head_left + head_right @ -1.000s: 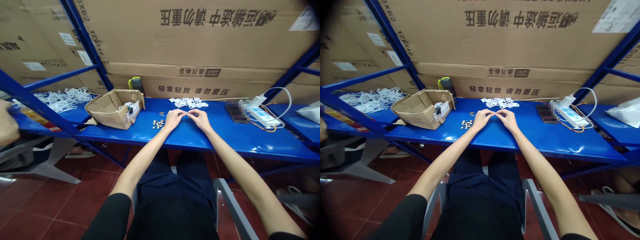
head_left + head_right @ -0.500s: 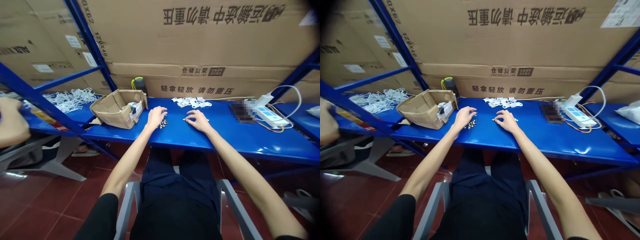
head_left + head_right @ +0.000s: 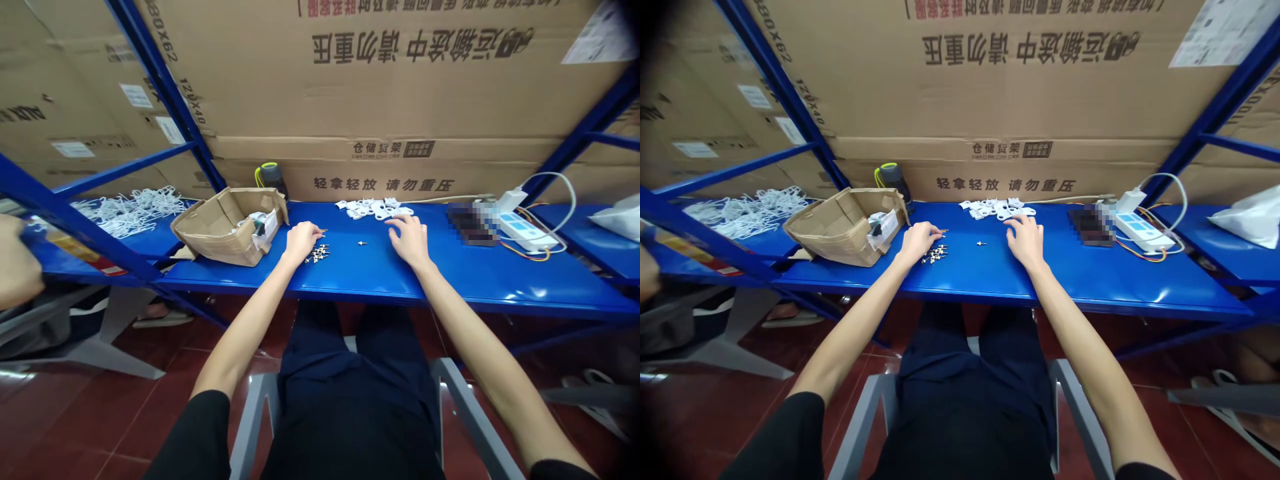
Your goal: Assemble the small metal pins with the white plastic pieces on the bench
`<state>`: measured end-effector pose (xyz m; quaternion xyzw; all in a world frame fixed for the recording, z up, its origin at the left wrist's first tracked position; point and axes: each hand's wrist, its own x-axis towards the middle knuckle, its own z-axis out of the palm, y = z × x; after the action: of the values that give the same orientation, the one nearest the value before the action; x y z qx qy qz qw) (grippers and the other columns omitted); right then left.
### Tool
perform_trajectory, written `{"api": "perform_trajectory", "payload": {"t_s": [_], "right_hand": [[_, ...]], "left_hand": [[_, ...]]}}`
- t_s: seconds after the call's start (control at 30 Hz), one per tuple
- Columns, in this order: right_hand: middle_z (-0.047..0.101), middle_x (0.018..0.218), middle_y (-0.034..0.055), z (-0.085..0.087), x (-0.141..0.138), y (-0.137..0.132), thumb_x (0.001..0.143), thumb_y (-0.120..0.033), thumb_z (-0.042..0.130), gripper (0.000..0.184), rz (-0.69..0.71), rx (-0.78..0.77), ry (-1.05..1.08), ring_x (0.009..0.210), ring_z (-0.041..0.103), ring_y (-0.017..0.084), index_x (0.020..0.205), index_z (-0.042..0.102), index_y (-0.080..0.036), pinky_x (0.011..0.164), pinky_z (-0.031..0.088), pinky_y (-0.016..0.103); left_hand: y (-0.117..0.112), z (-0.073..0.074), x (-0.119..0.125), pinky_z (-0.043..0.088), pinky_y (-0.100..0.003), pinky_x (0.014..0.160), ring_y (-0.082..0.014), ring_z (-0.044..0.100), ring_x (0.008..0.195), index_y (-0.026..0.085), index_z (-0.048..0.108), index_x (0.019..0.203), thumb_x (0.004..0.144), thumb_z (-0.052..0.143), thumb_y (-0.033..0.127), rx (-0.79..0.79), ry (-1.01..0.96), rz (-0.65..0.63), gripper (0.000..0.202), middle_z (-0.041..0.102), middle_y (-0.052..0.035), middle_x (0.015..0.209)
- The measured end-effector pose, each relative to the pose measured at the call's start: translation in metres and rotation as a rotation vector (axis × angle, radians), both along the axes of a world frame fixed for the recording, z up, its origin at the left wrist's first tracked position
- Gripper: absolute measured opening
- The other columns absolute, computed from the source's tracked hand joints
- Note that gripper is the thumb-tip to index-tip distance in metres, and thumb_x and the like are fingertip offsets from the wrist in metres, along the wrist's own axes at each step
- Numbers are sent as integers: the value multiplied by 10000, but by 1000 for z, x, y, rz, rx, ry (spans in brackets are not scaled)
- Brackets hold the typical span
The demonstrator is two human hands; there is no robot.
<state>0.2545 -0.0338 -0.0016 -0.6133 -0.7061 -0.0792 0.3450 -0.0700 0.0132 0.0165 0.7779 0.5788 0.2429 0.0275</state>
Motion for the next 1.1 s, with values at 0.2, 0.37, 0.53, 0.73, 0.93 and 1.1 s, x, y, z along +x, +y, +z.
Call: {"api": "perform_trajectory", "payload": {"t_s": [0.2, 0.37, 0.53, 0.73, 0.93, 1.1], "right_hand": [[677, 1412, 171, -1, 22, -23, 1004, -196, 458, 393, -155, -97, -119, 1266, 568, 382, 1238, 774, -206, 954, 448, 510], [663, 1443, 161, -7, 28, -42, 1017, -198, 390, 454, -202, -184, -146, 1285, 559, 351, 1310, 738, -208, 963, 442, 488], [666, 1445, 166, -9, 28, -49, 1042, -338, 411, 449, -188, -227, -148, 1280, 558, 361, 1361, 702, -213, 946, 448, 479], [743, 1290, 169, -1, 30, -34, 1062, -360, 435, 412, -172, -261, -233, 1180, 597, 349, 1247, 768, -203, 883, 415, 442], [788, 1093, 150, 2, 27, -24, 1040, -305, 509, 316, -136, -228, -283, 1115, 623, 346, 1022, 809, -208, 901, 371, 459], [804, 977, 122, 11, 18, -21, 977, -287, 601, 209, 16, -191, -135, 1068, 668, 333, 938, 791, -207, 974, 397, 501]], "left_hand": [[-5, 10, -8, 541, -340, 901, -286, 715, 1079, 260, 846, 1090, 956, 741, 289, -22, 94, 31, 172, 783, -84, 1181], [-9, 14, -9, 514, -339, 908, -292, 706, 1106, 229, 842, 1068, 1006, 682, 286, -82, 80, 32, 181, 777, -90, 1178], [-13, 12, -1, 492, -325, 843, -274, 698, 1083, 227, 793, 1069, 1032, 652, 295, -55, 96, 15, 160, 755, -87, 1194], [-30, 16, 32, 472, -298, 810, -229, 699, 1067, 225, 733, 1073, 1065, 617, 283, 112, -3, -138, 130, 754, -58, 1158], [-44, 7, 71, 462, -298, 819, -201, 695, 979, 192, 696, 1066, 1100, 562, 333, 273, 11, -348, 197, 748, -49, 1091], [-52, 3, 76, 464, -302, 826, -189, 694, 939, 182, 671, 1087, 1131, 484, 329, 376, 55, -451, 241, 746, -60, 1084]]}}
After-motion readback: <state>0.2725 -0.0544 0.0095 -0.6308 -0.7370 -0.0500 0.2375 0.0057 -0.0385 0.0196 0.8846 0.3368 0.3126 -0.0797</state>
